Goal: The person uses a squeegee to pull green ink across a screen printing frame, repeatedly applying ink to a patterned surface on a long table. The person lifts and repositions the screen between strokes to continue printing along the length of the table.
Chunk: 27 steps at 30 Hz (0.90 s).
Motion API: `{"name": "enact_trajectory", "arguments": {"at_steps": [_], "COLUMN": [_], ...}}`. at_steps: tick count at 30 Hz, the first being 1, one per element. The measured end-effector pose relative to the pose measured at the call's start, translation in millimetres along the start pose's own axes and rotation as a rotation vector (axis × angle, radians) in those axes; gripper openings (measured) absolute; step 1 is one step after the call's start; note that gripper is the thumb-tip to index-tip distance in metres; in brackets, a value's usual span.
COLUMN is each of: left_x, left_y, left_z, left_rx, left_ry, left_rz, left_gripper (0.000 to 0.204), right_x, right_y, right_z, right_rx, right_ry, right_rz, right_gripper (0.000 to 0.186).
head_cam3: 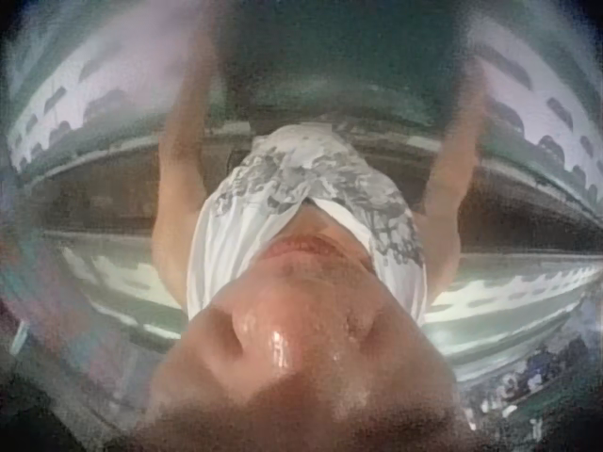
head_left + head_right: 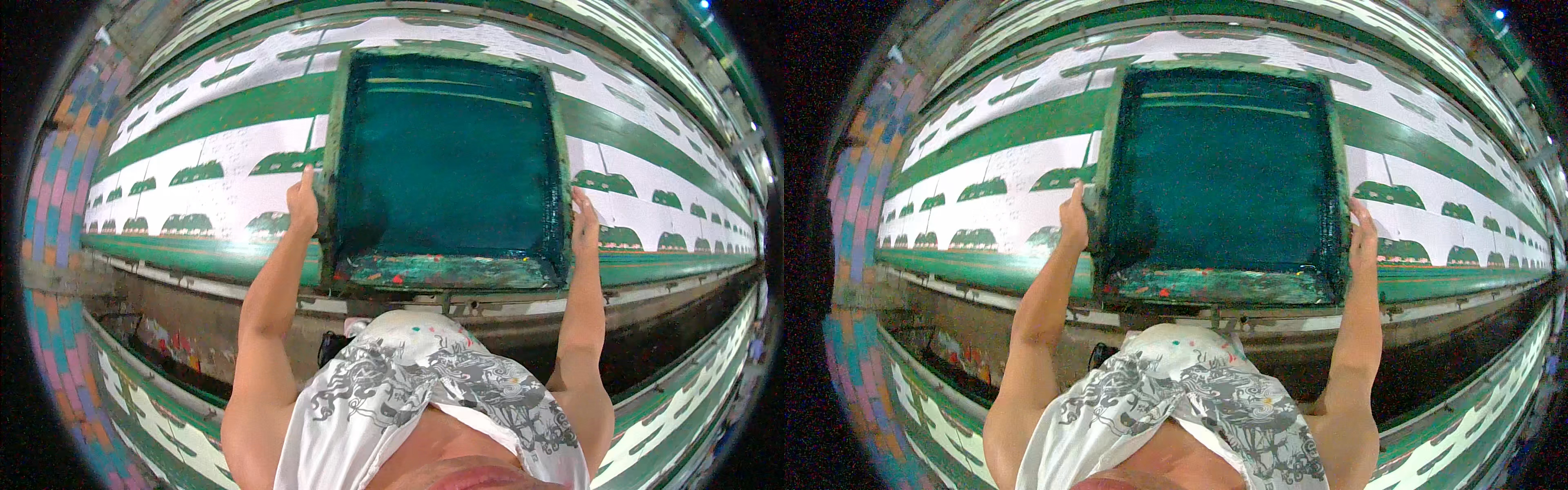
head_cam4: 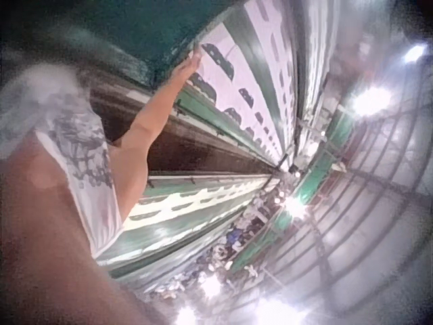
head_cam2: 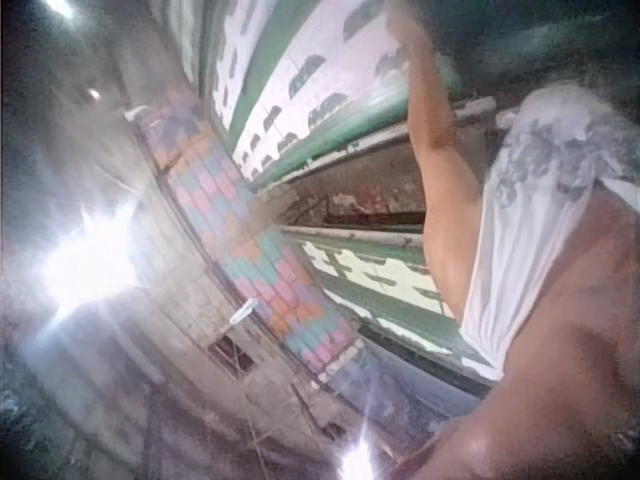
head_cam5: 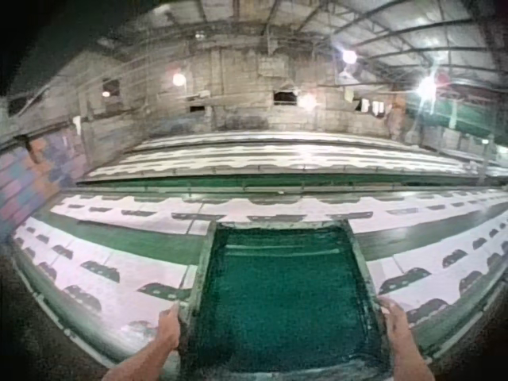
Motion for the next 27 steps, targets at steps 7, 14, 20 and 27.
{"name": "enact_trajectory", "arguments": {"at_steps": [7,14,20,27], "left_x": [17,17,47,5], "left_y": [-5,-14,-5,-29], "left_z": [5,-2,17,-14], "left_rx": [0.099,0.14,0.133,0.137], "left_ry": [-0.129,-0.113,-0.144,-0.155], "left_rz": [0.123,0.213,0.244,0.542], "left_gripper": [0.065,0.069,0.07,0.077], "right_x": [-7,-1,29,47], "right_y": [20,23,-27,-157], "right_z": [6,-3,-53,-168], "right_rx": [0.058,0.034,0.013,0.533], "right_ry": [-0.004,-0.022,0.208,0.416], "right_rz": [0.09,0.142,-0.887,-1.111], "right_gripper": [0.081,0.077,0.047,0.044]}}
Point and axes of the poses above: each hand's wrist, its own z-axis towards the middle knuckle, its own y-axis out of the back of the hand, x = y × z, the point moved 4 cm from there along z, towards the middle knuckle, and after that the axes turned 6 degrees about x, right-handed, at the moved point
